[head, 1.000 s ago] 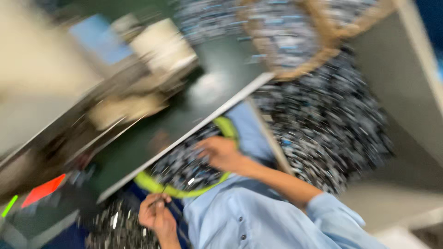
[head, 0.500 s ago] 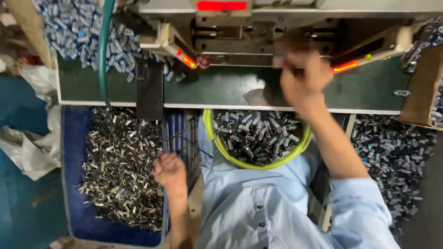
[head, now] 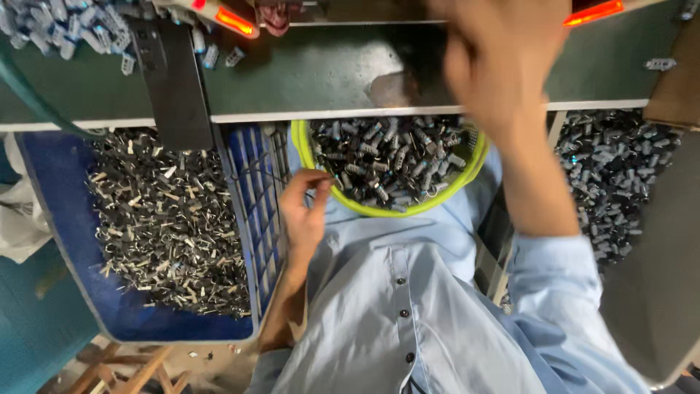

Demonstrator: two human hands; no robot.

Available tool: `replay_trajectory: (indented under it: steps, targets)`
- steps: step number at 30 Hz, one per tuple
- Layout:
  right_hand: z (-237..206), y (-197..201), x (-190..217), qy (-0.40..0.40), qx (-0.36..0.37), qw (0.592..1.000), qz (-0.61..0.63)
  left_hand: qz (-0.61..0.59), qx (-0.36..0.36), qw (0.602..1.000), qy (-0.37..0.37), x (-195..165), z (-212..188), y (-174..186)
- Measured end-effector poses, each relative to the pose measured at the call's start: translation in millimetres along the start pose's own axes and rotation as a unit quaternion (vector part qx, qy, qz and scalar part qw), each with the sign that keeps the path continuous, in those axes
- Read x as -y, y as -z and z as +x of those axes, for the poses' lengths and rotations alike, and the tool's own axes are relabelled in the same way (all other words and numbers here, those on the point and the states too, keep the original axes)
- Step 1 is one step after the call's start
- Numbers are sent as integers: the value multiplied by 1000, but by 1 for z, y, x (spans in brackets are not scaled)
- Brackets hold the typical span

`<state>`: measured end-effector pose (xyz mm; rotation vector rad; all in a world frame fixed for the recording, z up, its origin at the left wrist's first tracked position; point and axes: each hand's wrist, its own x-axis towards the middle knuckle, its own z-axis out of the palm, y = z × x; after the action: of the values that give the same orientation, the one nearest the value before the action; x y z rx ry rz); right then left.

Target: The person scoops small cylindrical components from a large bin into a green basket, then repeatedly picks them up one by one and places them into a machine slot. The person occasionally picks up components from the table and returns them to the basket.

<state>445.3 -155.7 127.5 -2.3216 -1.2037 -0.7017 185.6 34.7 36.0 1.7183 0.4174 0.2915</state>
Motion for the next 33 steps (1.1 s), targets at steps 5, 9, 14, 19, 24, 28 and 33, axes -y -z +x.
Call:
replay_trajectory:
  steps: [5,9,14,19,24,28,33]
  targets:
    - [-56,-11,50,-31,37,972,231,270,48,949,-157,3,46,-32]
    - [-95,-21,73,-168,96,944,267,375,81,907,-175,11,69,-45]
    - [-122,-31,86,-286,113,915,261,323,71,922,-200,18,78,-43]
    - [-131,-56,93,-328,130,870,345,228,71,934,-265,7,75,-44]
    - [-147,-62,100,-450,31,715,534,67,39,956,-283,-13,71,-40]
    - [-166,-69,110,-501,29,660,559,117,57,925,-356,-15,78,-33]
    - [-172,-81,101,-486,-32,515,705,165,100,901,-388,-24,77,-25]
